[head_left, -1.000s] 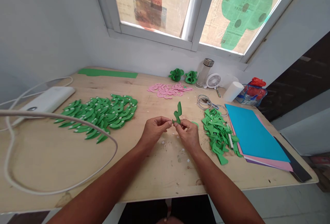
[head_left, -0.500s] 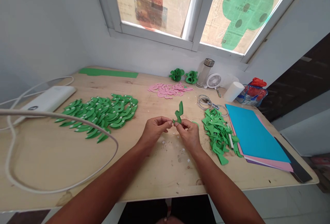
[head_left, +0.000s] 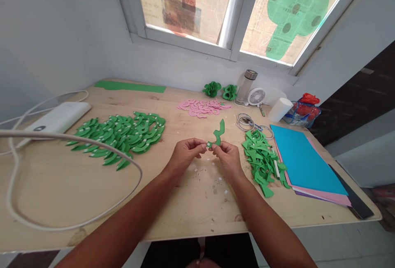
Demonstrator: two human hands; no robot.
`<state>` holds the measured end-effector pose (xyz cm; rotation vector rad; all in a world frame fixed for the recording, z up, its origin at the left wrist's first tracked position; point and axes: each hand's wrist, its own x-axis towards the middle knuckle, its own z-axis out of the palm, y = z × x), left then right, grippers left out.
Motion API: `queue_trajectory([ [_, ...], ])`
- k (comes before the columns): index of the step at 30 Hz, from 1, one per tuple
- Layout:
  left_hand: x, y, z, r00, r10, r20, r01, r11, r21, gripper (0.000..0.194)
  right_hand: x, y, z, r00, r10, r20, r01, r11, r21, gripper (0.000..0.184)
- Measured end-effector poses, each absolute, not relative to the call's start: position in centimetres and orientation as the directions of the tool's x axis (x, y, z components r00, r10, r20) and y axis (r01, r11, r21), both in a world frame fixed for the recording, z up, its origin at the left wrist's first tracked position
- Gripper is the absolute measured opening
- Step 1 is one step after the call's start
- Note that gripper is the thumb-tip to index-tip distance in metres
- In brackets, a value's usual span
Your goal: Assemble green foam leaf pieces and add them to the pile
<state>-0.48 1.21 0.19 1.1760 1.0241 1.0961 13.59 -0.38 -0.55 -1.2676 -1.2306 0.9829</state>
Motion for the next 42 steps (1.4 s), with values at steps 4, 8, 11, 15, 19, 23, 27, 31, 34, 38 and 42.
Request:
queue_trajectory([
  [4, -0.5, 1.2, 0.1, 0.216, 0.976, -0.027, -0.089, 0.047, 0.995, 0.019, 13.6, -0.4, -0.5, 0.125, 0.989, 0.085, 0.086, 0.074, -0.994, 0.021],
  [8, -0.4, 1.2, 0.1, 0.212, 0.977, -0.028, -0.097, 0.05, 0.994, 0.018, 13.6, -0.3, -0.6, 0.12, 0.991, 0.066, 0.067, 0.059, -0.996, 0.02],
  [11, -0.4, 1.2, 0.1, 0.172, 0.985, -0.027, -0.097, 0.044, 0.994, 0.019, 13.6, -0.2, -0.6, 0.153, 0.985, 0.077, 0.12, 0.059, -0.991, 0.02],
  [15, -0.4, 1.2, -0.1, 0.084, 0.996, -0.01, -0.064, 0.016, 0.998, 0.021, 13.7, -0.4, -0.3, 0.281, 0.929, 0.243, 0.29, 0.159, -0.944, 0.019],
  [19, -0.4, 1.2, -0.5, 0.082, 0.996, 0.045, 0.01, -0.046, 0.999, 0.019, 13.4, -1.0, 0.0, 0.112, 0.903, 0.415, 0.538, 0.295, -0.789, 0.012],
  [23, -0.4, 1.1, -0.3, 0.121, 0.989, 0.087, 0.062, -0.095, 0.994, 0.017, 13.0, -1.4, -0.1, 0.001, 0.887, 0.462, 0.669, 0.343, -0.659, 0.011],
  [27, -0.3, 1.0, 0.0, 0.145, 0.984, 0.1, 0.108, -0.116, 0.987, 0.016, 13.1, -1.4, -0.2, -0.024, 0.891, 0.453, 0.73, 0.325, -0.601, 0.012],
  [31, -0.4, 0.8, 0.2, 0.176, 0.972, 0.153, 0.188, -0.186, 0.964, 0.014, 13.3, -1.4, -0.3, -0.047, 0.896, 0.442, 0.766, 0.316, -0.56, 0.012],
  [34, -0.5, 0.7, 0.4, 0.207, 0.955, 0.21, 0.279, -0.264, 0.924, 0.013, 13.3, -1.4, -0.3, -0.062, 0.896, 0.439, 0.791, 0.313, -0.526, 0.011],
  [38, -0.5, 0.6, 0.5, 0.241, 0.94, 0.242, 0.351, -0.317, 0.881, 0.014, 13.3, -1.4, -0.3, -0.067, 0.903, 0.424, 0.804, 0.3, -0.512, 0.011],
  [42, -0.5, 0.7, 0.5, 0.259, 0.928, 0.27, 0.364, -0.352, 0.862, 0.016, 13.3, -1.4, -0.3, -0.048, 0.909, 0.415, 0.795, 0.286, -0.535, 0.012],
])
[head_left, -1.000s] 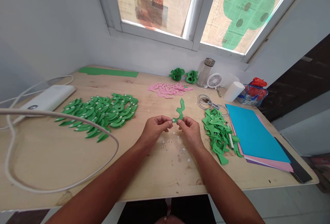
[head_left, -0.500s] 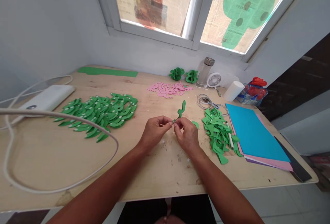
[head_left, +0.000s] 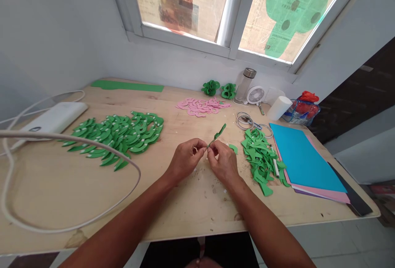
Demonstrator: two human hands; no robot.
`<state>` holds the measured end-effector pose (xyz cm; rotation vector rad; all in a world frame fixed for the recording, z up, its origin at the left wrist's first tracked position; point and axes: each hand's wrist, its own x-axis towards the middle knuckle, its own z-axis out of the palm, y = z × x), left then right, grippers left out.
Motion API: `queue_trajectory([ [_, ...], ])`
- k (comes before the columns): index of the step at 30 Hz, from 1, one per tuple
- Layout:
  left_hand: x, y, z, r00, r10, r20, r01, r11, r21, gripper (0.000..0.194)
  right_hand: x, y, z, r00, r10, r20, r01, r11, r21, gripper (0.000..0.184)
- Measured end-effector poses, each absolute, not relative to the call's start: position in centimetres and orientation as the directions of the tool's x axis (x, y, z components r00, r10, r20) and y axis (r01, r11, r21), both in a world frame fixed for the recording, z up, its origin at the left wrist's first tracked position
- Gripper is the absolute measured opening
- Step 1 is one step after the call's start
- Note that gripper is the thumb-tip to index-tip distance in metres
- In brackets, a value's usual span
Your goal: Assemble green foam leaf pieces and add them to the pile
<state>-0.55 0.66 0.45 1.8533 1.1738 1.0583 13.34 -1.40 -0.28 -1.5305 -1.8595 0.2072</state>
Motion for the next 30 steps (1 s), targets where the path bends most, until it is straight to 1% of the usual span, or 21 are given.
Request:
queue_trajectory([
  [11, -0.58, 0.54, 0.17, 0.288, 0.884, 0.367, 0.478, -0.465, 0.745, 0.014, 13.4, -1.31, -0.48, -0.04, 0.928, 0.37, 0.777, 0.262, -0.573, 0.013],
  [16, -0.59, 0.69, -0.08, 0.274, 0.901, 0.337, 0.457, -0.43, 0.778, 0.014, 13.52, -1.15, -0.77, -0.048, 0.931, 0.362, 0.773, 0.264, -0.577, 0.016],
  [21, -0.63, 0.83, -0.1, 0.27, 0.913, 0.306, 0.409, -0.397, 0.822, 0.016, 13.49, -1.18, -0.69, -0.04, 0.936, 0.35, 0.751, 0.26, -0.607, 0.016],
  [25, -0.57, 0.7, -0.02, 0.277, 0.906, 0.32, 0.425, -0.415, 0.804, 0.015, 13.48, -1.23, -0.65, -0.022, 0.938, 0.345, 0.745, 0.246, -0.62, 0.015],
  [30, -0.45, 0.58, 0.01, 0.261, 0.902, 0.343, 0.461, -0.429, 0.777, 0.013, 13.52, -1.17, -0.82, -0.008, 0.94, 0.342, 0.762, 0.227, -0.606, 0.015],
])
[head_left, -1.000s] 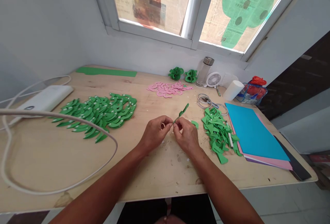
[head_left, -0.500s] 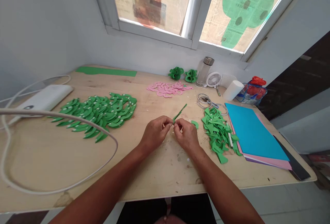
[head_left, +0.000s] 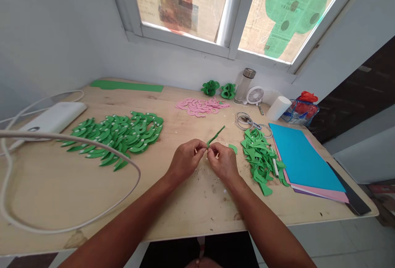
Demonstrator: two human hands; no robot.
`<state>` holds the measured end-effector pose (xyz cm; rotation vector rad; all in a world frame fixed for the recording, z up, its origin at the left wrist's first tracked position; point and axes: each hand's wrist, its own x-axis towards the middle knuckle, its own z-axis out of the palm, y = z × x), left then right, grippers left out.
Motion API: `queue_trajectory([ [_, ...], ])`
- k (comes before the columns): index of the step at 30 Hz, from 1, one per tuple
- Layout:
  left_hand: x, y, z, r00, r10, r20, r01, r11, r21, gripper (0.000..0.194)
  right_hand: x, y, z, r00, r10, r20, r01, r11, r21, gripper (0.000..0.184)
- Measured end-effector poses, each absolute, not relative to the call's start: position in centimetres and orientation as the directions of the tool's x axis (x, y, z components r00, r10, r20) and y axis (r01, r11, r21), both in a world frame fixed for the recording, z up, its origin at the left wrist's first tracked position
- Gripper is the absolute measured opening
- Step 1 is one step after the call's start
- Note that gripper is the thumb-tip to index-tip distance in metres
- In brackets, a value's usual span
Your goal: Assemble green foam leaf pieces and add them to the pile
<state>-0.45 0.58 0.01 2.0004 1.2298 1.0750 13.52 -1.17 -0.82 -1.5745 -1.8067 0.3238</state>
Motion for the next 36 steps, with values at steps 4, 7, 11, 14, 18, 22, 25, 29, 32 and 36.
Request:
queue_trajectory([
  [4, -0.4, 0.56, -0.13, 0.252, 0.899, 0.359, 0.462, -0.438, 0.771, 0.013, 13.51, -1.12, -0.94, -0.01, 0.939, 0.345, 0.774, 0.226, -0.592, 0.016],
  [7, -0.35, 0.53, -0.3, 0.247, 0.892, 0.378, 0.469, -0.451, 0.759, 0.012, 13.47, -1.09, -0.96, 0.001, 0.937, 0.349, 0.785, 0.215, -0.58, 0.016],
  [11, -0.3, 0.46, -0.4, 0.239, 0.888, 0.392, 0.483, -0.459, 0.746, 0.012, 13.41, -1.12, -0.91, -0.004, 0.937, 0.349, 0.784, 0.22, -0.581, 0.016],
  [14, -0.27, 0.38, -0.33, 0.234, 0.888, 0.395, 0.496, -0.459, 0.737, 0.013, 13.37, -1.17, -0.89, -0.002, 0.937, 0.349, 0.776, 0.222, -0.591, 0.016],
  [18, -0.19, 0.27, -0.25, 0.228, 0.885, 0.405, 0.503, -0.464, 0.729, 0.013, 13.38, -1.2, -0.95, 0.006, 0.936, 0.352, 0.783, 0.214, -0.584, 0.015],
  [22, -0.13, 0.25, -0.29, 0.219, 0.884, 0.413, 0.501, -0.465, 0.73, 0.013, 13.36, -1.21, -0.98, 0.013, 0.934, 0.358, 0.803, 0.204, -0.561, 0.016],
  [25, -0.1, 0.23, -0.27, 0.217, 0.888, 0.406, 0.498, -0.458, 0.736, 0.012, 13.26, -1.23, -0.86, 0.024, 0.929, 0.368, 0.816, 0.194, -0.544, 0.016],
  [29, -0.06, 0.24, -0.07, 0.196, 0.909, 0.367, 0.456, -0.416, 0.787, 0.012, 13.18, -1.22, -0.57, 0.041, 0.922, 0.384, 0.806, 0.196, -0.558, 0.017],
  [32, -0.14, 0.5, 0.06, 0.13, 0.951, 0.279, 0.356, -0.308, 0.883, 0.011, 13.27, -1.16, -0.36, 0.057, 0.92, 0.388, 0.772, 0.206, -0.601, 0.017],
  [36, -0.45, 1.2, -0.03, 0.053, 0.994, 0.091, 0.041, -0.093, 0.995, 0.014, 13.41, -1.24, -0.19, 0.039, 0.926, 0.376, 0.716, 0.237, -0.657, 0.017],
])
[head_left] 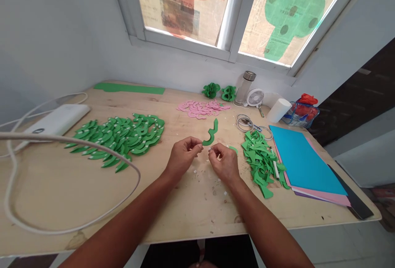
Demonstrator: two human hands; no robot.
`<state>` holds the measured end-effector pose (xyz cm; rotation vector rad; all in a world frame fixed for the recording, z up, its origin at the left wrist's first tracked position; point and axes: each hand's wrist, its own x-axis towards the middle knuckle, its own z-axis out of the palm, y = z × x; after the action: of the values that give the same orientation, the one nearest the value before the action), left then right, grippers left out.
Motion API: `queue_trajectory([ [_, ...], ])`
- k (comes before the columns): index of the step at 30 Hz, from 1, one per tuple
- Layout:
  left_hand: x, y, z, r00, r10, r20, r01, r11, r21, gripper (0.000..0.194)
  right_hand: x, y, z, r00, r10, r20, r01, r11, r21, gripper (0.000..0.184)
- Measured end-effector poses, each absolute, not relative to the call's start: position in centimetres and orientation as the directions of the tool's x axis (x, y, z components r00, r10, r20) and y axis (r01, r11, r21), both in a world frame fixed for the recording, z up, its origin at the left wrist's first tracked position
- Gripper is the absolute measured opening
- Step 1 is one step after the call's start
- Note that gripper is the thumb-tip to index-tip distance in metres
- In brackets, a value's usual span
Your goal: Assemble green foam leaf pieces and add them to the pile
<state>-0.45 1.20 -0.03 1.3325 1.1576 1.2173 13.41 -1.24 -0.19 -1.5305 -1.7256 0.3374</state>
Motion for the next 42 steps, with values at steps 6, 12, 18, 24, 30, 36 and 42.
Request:
queue_trajectory([
  [6, -0.8, 1.7, 0.1, 0.111, 0.988, -0.109, -0.349, 0.142, 0.926, 0.021, 13.1, -1.5, 0.0, -0.071, 0.945, 0.318, 0.611, 0.294, -0.735, 0.01],
  [12, -0.7, 1.4, 0.5, 0.169, 0.978, -0.126, -0.472, 0.192, 0.861, 0.02, 13.4, -1.0, -0.2, -0.043, 0.953, 0.298, 0.522, 0.276, -0.807, 0.016],
  [18, -0.8, 1.5, 0.4, 0.215, 0.972, -0.093, -0.509, 0.193, 0.839, 0.017, 13.6, -0.4, -0.5, 0.056, 0.977, 0.206, 0.343, 0.175, -0.923, 0.014],
  [24, -0.8, 1.3, 0.4, 0.271, 0.959, -0.078, -0.44, 0.196, 0.876, 0.016, 14.0, 0.0, -0.4, 0.129, 0.986, 0.106, 0.041, 0.102, -0.994, 0.027],
  [30, -0.4, 1.3, 0.2, 0.301, 0.948, -0.101, -0.368, 0.214, 0.905, 0.015, 14.2, 0.1, -0.4, 0.122, 0.985, 0.122, -0.002, 0.123, -0.992, 0.028],
  [36, -0.2, 1.3, -0.1, 0.322, 0.939, -0.118, -0.286, 0.215, 0.934, 0.019, 14.2, 0.3, -0.9, 0.152, 0.977, 0.15, 0.072, 0.141, -0.987, 0.024],
  [42, 0.1, 1.4, -0.1, 0.271, 0.962, -0.042, -0.186, 0.095, 0.978, 0.024, 14.4, 0.5, -1.3, 0.126, 0.969, 0.213, 0.165, 0.191, -0.968, 0.024],
])
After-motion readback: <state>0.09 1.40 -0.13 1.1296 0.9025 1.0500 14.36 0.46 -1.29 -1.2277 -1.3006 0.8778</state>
